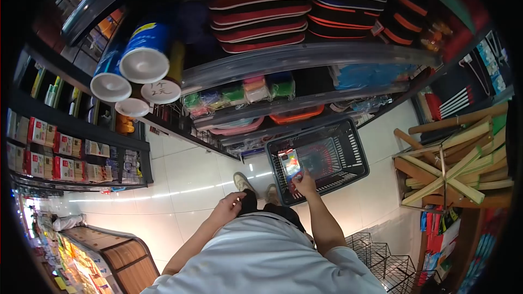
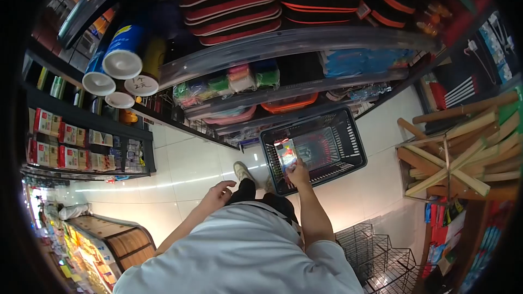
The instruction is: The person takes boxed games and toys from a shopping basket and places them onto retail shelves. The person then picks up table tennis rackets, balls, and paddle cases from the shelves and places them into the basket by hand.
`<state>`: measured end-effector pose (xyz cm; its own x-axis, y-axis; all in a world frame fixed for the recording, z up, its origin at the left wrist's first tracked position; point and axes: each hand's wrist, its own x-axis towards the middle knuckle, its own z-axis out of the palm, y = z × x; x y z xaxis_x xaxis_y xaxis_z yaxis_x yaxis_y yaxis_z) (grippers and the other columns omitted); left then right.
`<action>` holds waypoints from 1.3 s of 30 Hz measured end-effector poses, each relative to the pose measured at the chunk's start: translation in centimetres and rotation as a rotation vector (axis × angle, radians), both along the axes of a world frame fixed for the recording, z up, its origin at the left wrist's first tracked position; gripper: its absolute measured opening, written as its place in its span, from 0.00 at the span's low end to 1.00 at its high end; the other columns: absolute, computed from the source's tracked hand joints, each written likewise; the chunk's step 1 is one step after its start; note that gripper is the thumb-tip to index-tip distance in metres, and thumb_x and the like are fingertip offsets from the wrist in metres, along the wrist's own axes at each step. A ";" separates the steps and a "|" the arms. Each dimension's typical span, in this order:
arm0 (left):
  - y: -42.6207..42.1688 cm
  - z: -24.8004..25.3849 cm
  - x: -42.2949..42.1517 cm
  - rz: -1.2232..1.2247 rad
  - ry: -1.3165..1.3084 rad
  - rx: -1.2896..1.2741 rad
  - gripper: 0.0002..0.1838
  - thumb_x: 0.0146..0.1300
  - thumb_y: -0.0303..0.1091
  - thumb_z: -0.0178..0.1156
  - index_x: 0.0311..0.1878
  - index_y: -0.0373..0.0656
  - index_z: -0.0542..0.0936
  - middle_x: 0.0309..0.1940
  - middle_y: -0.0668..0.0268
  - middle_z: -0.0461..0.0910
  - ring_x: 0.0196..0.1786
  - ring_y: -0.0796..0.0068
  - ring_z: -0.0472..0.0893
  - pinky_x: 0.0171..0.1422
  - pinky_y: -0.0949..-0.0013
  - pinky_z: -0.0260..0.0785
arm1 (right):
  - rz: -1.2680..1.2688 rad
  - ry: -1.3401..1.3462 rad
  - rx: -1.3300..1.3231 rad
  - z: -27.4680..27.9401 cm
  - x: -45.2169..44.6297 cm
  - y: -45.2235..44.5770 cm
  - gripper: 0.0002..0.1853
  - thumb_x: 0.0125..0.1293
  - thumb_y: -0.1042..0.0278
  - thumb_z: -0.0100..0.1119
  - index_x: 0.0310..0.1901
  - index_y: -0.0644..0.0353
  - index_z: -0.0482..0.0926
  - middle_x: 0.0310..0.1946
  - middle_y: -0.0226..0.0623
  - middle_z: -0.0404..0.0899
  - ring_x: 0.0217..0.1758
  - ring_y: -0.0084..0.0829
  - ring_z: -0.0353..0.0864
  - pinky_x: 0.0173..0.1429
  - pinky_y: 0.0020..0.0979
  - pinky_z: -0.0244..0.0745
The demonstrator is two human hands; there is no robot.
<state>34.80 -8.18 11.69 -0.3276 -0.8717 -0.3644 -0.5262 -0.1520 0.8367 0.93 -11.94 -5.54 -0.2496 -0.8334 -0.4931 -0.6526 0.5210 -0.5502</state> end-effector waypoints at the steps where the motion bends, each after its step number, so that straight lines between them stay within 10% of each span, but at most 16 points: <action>1: 0.0 0.3 -0.1 -0.002 -0.011 0.019 0.19 0.68 0.24 0.56 0.61 0.40 0.78 0.51 0.55 0.84 0.45 0.64 0.85 0.48 0.66 0.78 | -0.006 0.031 0.008 -1.1 0.4 0.6 0.52 0.54 0.52 0.76 0.75 0.60 0.58 0.60 0.57 0.77 0.64 0.55 0.77 0.66 0.48 0.73; 7: 1.2 0.4 0.5 0.046 -0.091 0.102 0.16 0.68 0.24 0.56 0.58 0.41 0.79 0.45 0.59 0.85 0.42 0.70 0.84 0.47 0.68 0.78 | 0.009 0.091 0.286 -4.2 2.6 0.5 0.66 0.50 0.48 0.80 0.81 0.41 0.38 0.79 0.54 0.45 0.81 0.56 0.50 0.77 0.60 0.56; 18: -0.6 2.0 -1.0 -0.013 -0.137 0.090 0.13 0.71 0.27 0.58 0.57 0.39 0.80 0.40 0.58 0.85 0.38 0.70 0.83 0.46 0.68 0.77 | -0.108 0.045 0.074 -3.3 0.9 0.0 0.56 0.51 0.54 0.76 0.79 0.46 0.50 0.66 0.52 0.69 0.68 0.55 0.72 0.68 0.52 0.70; 23: -2.2 2.3 -3.0 -0.025 -0.010 0.074 0.15 0.73 0.30 0.58 0.60 0.40 0.79 0.41 0.64 0.85 0.40 0.75 0.81 0.49 0.70 0.76 | -0.306 -0.737 -0.110 1.3 -2.5 1.9 0.46 0.65 0.71 0.65 0.79 0.63 0.48 0.60 0.37 0.75 0.55 0.24 0.76 0.59 0.27 0.73; 29: -4.2 0.2 -5.5 -0.099 0.396 0.235 0.31 0.74 0.39 0.62 0.74 0.40 0.64 0.62 0.60 0.76 0.56 0.73 0.79 0.63 0.68 0.72 | 0.065 -1.088 -0.288 13.4 -2.5 2.7 0.47 0.66 0.83 0.61 0.81 0.58 0.43 0.72 0.46 0.67 0.67 0.32 0.74 0.68 0.35 0.72; 32: -6.3 5.9 -8.2 -0.144 0.508 0.265 0.48 0.70 0.45 0.66 0.81 0.44 0.47 0.74 0.55 0.63 0.70 0.66 0.70 0.72 0.60 0.65 | 0.293 -1.103 -0.393 20.0 -0.2 1.6 0.48 0.66 0.77 0.64 0.81 0.61 0.44 0.75 0.44 0.59 0.73 0.36 0.68 0.74 0.38 0.63; 39: -7.0 11.3 -9.2 -0.061 0.766 -0.018 0.45 0.67 0.40 0.69 0.78 0.39 0.52 0.69 0.58 0.67 0.70 0.69 0.67 0.75 0.60 0.62 | 0.465 -0.709 -0.454 29.7 3.1 -0.7 0.51 0.56 0.62 0.78 0.75 0.64 0.55 0.67 0.48 0.69 0.69 0.40 0.72 0.71 0.40 0.69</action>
<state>25.61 -15.16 22.95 -0.5307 -0.8475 -0.0022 0.1939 -0.1240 0.9732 4.07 -12.62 24.17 0.3864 -0.9223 -0.0082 -0.1782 -0.0659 -0.9818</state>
